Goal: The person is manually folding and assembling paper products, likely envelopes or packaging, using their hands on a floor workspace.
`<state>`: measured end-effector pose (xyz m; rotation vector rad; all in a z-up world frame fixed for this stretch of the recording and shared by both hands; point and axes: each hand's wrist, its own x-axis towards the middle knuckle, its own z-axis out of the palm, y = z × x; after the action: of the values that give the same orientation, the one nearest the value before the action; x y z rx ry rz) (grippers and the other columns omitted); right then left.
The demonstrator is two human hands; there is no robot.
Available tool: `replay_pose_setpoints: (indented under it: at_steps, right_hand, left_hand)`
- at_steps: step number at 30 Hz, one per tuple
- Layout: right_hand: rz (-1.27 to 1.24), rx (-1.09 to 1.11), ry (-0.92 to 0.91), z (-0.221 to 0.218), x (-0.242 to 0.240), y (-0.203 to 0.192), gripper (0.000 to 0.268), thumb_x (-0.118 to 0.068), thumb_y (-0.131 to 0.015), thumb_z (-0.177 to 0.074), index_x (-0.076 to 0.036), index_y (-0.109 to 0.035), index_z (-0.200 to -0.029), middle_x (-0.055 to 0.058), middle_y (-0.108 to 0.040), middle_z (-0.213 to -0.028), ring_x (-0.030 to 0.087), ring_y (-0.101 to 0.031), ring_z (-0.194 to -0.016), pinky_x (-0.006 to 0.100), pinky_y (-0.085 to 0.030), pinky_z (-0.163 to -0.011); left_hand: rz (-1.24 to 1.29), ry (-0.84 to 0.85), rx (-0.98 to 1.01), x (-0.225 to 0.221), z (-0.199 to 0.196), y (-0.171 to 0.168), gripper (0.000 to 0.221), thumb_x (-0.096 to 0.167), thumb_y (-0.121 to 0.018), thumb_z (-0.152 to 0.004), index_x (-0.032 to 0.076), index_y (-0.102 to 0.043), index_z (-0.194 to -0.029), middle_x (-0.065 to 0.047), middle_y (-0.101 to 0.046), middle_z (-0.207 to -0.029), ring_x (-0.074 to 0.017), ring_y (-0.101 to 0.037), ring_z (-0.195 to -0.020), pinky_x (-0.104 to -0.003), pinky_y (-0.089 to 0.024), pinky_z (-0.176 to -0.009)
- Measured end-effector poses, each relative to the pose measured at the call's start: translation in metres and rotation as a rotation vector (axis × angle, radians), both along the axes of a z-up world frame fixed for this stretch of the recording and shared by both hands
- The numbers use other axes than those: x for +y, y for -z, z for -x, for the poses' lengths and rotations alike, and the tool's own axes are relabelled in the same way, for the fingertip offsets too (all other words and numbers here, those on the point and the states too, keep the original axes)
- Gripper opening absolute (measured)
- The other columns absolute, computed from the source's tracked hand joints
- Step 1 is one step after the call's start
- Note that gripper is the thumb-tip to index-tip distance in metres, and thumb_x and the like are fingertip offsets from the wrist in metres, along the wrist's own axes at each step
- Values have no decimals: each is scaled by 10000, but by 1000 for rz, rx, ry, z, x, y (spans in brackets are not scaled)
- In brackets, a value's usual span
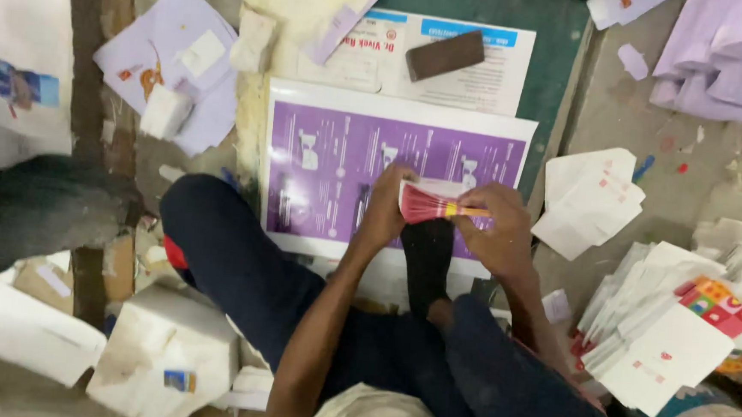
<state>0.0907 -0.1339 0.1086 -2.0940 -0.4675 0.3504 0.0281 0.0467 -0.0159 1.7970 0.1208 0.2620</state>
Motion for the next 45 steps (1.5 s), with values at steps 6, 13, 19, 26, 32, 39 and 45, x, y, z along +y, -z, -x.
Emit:
replay_pose_setpoints:
  at_steps: [6,13,19,26,32,39,45]
  right_hand:
    - [461,-428,-576,-11,8,-20,404,23,-761,-740,-72,-723,-1131,82,-689,-966,254,-658,-938,395,-560,-778]
    - [-538,336,242,3,-58,128,428,-31,-781,-840,-51,-619,-1236,61,-691,-1158,176,-676,-1070,364,-601,-901]
    - [-400,269,0,0,-9,36,891,-55,-872,-767,-24,-382,-1511,145,-449,-1517,304,-426,-1409,430,-350,-1188]
    - [-143,308,-279,6,-4,56,541,-53,-793,-878,-95,-549,-1359,105,-637,-1383,266,-585,-1394,428,-447,-1187]
    - [-558,217,-152,28,14,82,401,127,-685,-836,-62,-523,-1150,130,-584,-1304,278,-523,-1378,421,-416,-1189]
    - [-515,47,49,42,20,84,310,130,-654,-911,-56,-533,-1127,96,-548,-1149,195,-575,-1098,325,-470,-991]
    - [-476,121,61,42,24,104,330,30,-784,-920,-73,-526,-1098,59,-587,-1088,145,-589,-990,266,-493,-898]
  left_hand:
    - [6,22,37,10,25,-20,411,88,-791,-889,8,-575,-1230,-180,-597,-1197,-358,-590,-1202,-460,-488,-1038]
    - [505,-3,187,16,16,-110,484,111,-718,-868,44,-483,-1286,-99,-613,-1158,-298,-592,-1161,-445,-516,-997]
    - [-773,207,151,15,14,-136,262,135,-732,-911,74,-645,-1151,-105,-694,-1089,-294,-657,-1038,-472,-484,-921]
    - [-663,147,57,33,41,-113,343,98,-732,-836,37,-637,-1160,-129,-682,-1140,-308,-632,-1085,-461,-483,-960]
    - [231,-190,-49,-6,47,-45,304,-18,-630,-920,44,-545,-1205,-105,-586,-1162,-239,-592,-1139,-362,-482,-1046]
    - [294,-349,35,-26,34,-42,260,-92,-457,-1003,34,-514,-1223,-109,-578,-1147,-206,-592,-1091,-339,-485,-1007]
    - [334,-399,-21,-28,30,-23,284,-100,-503,-972,37,-502,-1221,-120,-571,-1115,-223,-589,-1057,-342,-498,-963]
